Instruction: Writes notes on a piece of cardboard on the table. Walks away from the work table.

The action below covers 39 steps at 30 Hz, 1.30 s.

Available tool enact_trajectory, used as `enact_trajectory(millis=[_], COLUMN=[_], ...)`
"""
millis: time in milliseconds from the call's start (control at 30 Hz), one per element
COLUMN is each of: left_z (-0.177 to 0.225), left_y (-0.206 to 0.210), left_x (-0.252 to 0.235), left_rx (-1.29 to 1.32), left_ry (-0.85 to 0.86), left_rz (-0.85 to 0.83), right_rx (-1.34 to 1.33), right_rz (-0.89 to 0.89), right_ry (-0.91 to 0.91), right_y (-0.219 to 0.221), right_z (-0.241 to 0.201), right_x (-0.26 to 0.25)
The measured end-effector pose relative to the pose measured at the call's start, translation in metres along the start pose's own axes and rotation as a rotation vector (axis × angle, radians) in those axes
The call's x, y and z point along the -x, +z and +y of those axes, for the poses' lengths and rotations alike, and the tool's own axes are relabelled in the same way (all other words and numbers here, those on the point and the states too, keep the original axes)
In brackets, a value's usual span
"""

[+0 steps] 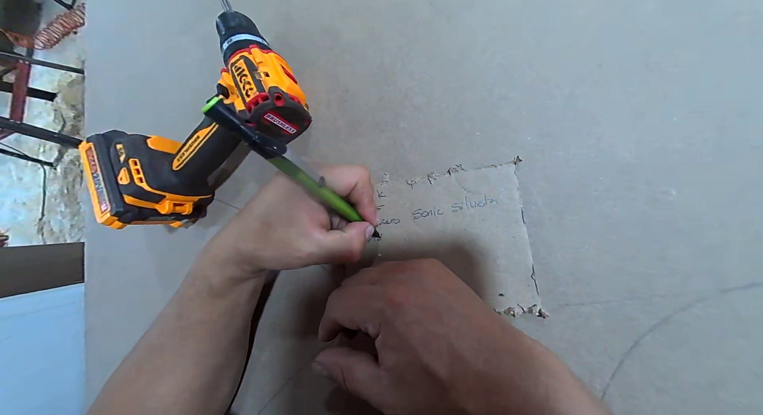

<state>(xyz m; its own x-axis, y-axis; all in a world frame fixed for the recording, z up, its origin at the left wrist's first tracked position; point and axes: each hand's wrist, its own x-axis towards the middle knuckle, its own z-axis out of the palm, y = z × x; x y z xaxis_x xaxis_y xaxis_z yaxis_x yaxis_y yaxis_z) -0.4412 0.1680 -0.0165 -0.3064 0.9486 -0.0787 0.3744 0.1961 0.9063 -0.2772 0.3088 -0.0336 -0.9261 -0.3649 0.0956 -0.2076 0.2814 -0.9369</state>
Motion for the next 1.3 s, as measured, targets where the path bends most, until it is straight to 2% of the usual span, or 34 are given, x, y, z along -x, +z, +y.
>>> enact_trajectory(millis=[200, 367, 500, 600, 833, 1233, 1300], left_z=[0.003, 0.0, 0.006, 0.004, 0.004, 0.004, 0.005], left_y=[0.004, -0.003, 0.012, 0.012, 0.01, 0.015, 0.013], left_x=[-0.001, 0.0, -0.013, -0.016, -0.014, -0.014, -0.013], left_rx=[-0.044, 0.012, 0.047, 0.041, 0.038, 0.013, 0.023], left_ry=[-0.027, 0.025, 0.04, 0.063, 0.06, 0.067, 0.055], left_rz=[0.06, 0.013, 0.024, 0.001, 0.015, 0.044, 0.006], right_rx=[-0.004, -0.007, -0.089, -0.22, -0.223, -0.207, -0.199], right_rz=[0.02, -0.003, 0.003, -0.078, -0.195, -0.167, -0.162], right_ry=[-0.01, -0.007, -0.042, -0.053, 0.02, 0.012, 0.008], right_y=[0.001, 0.0, -0.003, -0.005, -0.011, -0.009, -0.008], right_z=[0.001, 0.0, -0.001, -0.005, -0.005, -0.005, -0.005], right_x=[0.001, 0.001, 0.002, 0.002, 0.0, 0.0, 0.001])
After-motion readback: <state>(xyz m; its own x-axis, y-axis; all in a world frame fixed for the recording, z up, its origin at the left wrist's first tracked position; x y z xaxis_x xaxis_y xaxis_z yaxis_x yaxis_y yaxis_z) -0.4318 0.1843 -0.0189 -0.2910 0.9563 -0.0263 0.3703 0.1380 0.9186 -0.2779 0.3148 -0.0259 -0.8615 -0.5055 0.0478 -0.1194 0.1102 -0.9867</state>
